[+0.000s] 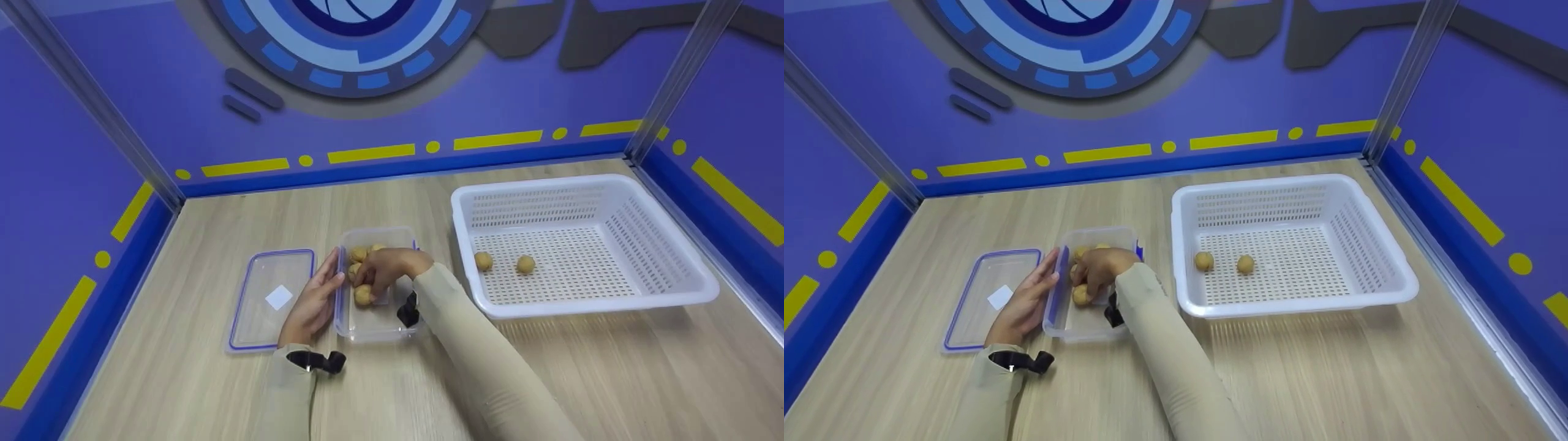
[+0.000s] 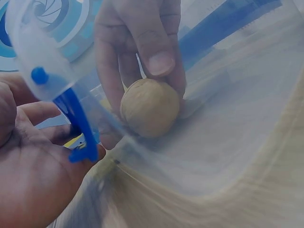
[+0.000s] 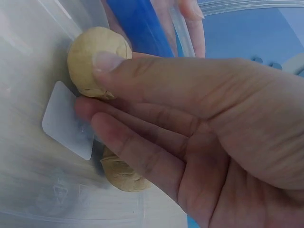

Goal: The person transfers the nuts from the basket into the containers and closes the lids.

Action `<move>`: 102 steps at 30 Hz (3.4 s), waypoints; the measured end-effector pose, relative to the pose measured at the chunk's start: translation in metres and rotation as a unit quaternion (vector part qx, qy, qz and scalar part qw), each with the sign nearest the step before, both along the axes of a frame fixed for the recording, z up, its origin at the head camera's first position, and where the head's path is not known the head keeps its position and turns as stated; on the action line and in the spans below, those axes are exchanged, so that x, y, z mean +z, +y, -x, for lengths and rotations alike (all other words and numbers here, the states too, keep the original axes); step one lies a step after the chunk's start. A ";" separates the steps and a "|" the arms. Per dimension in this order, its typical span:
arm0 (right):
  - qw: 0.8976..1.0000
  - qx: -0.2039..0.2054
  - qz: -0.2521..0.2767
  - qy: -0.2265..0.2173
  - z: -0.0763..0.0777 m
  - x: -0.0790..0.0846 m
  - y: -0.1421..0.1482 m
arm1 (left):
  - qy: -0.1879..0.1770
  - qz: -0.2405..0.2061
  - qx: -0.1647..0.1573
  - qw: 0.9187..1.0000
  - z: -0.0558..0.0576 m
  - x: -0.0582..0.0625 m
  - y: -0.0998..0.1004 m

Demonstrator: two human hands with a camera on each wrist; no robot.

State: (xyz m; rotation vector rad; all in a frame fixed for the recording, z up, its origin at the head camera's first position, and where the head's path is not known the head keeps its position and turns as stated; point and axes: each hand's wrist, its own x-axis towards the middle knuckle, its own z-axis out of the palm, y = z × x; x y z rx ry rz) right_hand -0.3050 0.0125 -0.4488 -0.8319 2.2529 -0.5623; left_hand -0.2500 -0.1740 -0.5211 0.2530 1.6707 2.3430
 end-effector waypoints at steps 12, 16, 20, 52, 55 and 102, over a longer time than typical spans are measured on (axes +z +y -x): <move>1.000 -0.023 -0.002 -0.003 -0.001 0.006 0.003 | -0.004 0.003 0.007 1.000 0.002 0.001 0.001; 1.000 -0.019 0.006 -0.006 0.000 0.008 0.005 | -0.004 -0.004 0.006 1.000 0.002 0.000 0.001; 1.000 -0.021 0.010 -0.001 0.001 0.010 0.008 | -0.004 -0.010 0.004 1.000 0.002 -0.001 0.000; 0.991 -0.014 0.079 0.110 0.012 0.057 0.065 | 0.001 0.000 0.007 1.000 0.002 -0.002 0.000; 0.989 -0.013 0.086 0.120 0.014 0.060 0.073 | 0.001 0.001 0.007 1.000 0.001 -0.002 0.000; 0.976 -0.133 0.097 0.143 0.018 0.050 0.211 | -0.007 0.000 0.013 1.000 0.000 0.000 0.001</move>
